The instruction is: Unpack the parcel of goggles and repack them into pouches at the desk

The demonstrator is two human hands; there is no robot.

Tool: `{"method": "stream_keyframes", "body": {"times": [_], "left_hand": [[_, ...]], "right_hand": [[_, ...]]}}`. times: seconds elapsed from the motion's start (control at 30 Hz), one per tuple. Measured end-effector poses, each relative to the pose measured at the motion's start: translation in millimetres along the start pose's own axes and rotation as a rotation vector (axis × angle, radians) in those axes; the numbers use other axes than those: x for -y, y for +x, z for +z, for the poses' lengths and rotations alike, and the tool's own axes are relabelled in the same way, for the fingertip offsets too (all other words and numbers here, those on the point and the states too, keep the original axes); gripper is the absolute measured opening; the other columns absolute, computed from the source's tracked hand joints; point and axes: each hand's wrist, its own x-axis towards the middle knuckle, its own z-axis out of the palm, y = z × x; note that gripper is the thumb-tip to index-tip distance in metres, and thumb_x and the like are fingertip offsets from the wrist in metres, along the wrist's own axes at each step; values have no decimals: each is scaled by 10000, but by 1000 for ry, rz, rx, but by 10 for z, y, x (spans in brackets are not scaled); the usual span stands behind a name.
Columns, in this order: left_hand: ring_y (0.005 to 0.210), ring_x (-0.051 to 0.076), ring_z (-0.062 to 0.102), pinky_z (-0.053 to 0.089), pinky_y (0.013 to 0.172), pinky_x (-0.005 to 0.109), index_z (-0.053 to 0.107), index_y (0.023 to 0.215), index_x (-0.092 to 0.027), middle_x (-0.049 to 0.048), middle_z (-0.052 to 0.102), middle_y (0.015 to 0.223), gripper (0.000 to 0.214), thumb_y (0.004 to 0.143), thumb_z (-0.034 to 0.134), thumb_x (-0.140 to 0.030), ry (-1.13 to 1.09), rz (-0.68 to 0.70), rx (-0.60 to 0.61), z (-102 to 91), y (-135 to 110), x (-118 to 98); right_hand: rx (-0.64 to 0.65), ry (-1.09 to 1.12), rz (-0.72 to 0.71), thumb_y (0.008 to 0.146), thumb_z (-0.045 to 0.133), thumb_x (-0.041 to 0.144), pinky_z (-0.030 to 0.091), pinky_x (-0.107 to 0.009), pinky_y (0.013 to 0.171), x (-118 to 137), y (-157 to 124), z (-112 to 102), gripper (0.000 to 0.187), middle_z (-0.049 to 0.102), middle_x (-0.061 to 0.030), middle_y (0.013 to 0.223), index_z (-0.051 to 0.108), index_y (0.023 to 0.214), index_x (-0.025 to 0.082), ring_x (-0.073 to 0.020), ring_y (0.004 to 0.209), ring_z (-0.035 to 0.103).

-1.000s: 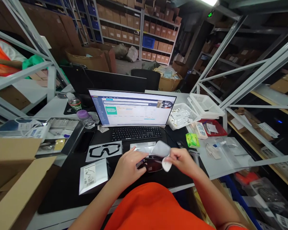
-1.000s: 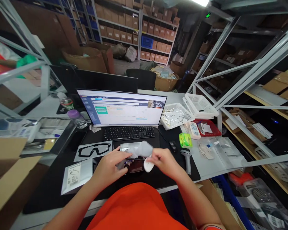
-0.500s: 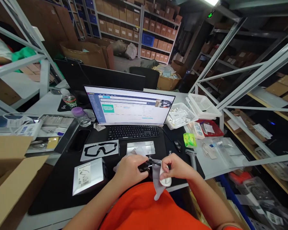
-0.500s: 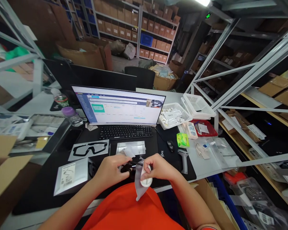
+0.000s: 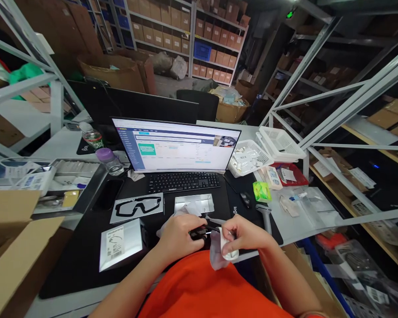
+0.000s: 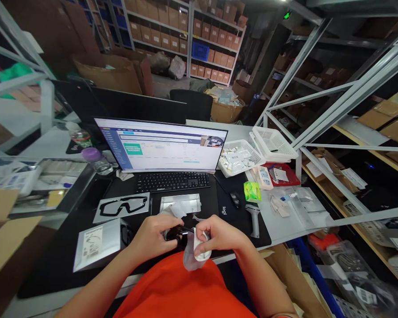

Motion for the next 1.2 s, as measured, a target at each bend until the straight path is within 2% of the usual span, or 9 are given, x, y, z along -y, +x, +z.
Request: {"method": "stream_keyframes", "body": {"times": [0.23, 0.33, 0.43, 0.53, 0.77, 0.9, 0.97, 1.1, 1.2], "left_hand": [[588, 185, 640, 527, 612, 319, 668, 775, -199, -8, 658, 651, 47, 770, 622, -200, 247, 268, -10, 205, 182, -89], [656, 184, 677, 567, 721, 328, 693, 836, -212, -7, 705, 725, 95, 760, 638, -194, 201, 228, 4, 140, 216, -41], [737, 181, 710, 556, 678, 284, 725, 936, -238, -16, 752, 823, 275, 689, 641, -150, 106, 100, 55, -2, 205, 27], [760, 179, 720, 571, 705, 286, 731, 947, -255, -33, 762, 844, 318, 671, 633, -132, 63, 34, 103, -73, 192, 45], [702, 186, 686, 565, 991, 431, 674, 868, -209, 3, 708, 762, 172, 780, 570, -103, 273, 264, 60, 120, 261, -76], [1074, 272, 669, 535, 1022, 504, 603, 1266, -186, 131, 695, 1162, 396, 880, 539, -122, 446, 49, -191, 148, 151, -116], [1126, 290, 635, 550, 986, 496, 564, 1298, -180, 152, 656, 1209, 422, 878, 547, -140, 470, -92, -295, 163, 41, -163], [1161, 318, 609, 566, 967, 479, 513, 1340, -144, 160, 634, 1254, 579, 776, 630, -205, 453, -91, -202, 342, -136, -309], [1189, 378, 598, 534, 1006, 546, 478, 1361, -73, 215, 633, 1267, 663, 765, 675, -286, 557, -52, -255, 555, -170, -361]], "right_hand": [[-418, -277, 34, 779, 730, 227, 239, -225, 525, 76, 189, 272, 357, 448, 79, 574, 426, 594, 195, -82, 581, 363], [-310, -216, 0, 755, 777, 249, 271, -216, 548, 52, 145, 184, 358, 484, 81, 602, 454, 611, 191, -81, 598, 389], [-102, -56, -40, 691, 862, 352, 273, -217, 540, 1, 25, 41, 461, 459, 84, 583, 443, 586, 191, -76, 580, 357], [-97, 53, -35, 681, 864, 382, 263, -223, 524, -11, -15, 14, 496, 438, 83, 563, 417, 567, 199, -75, 559, 331], [-441, -168, -16, 762, 744, 296, 261, -232, 538, 54, 228, 306, 376, 462, 67, 577, 422, 591, 204, -92, 573, 369], [-750, -17, -61, 789, 672, 382, 296, -237, 555, -32, 257, 325, 391, 409, 61, 575, 370, 598, 225, -107, 579, 370], [-855, 99, -78, 765, 671, 416, 309, -242, 553, -79, 240, 315, 396, 402, 61, 576, 355, 609, 237, -111, 572, 374], [-880, 207, -72, 688, 711, 402, 300, -240, 526, -102, 235, 434, 396, 391, 72, 555, 356, 606, 244, -102, 535, 349], [-911, 137, -75, 666, 721, 351, 284, -240, 518, -68, 247, 627, 382, 388, 72, 541, 371, 570, 234, -96, 531, 341]]}}
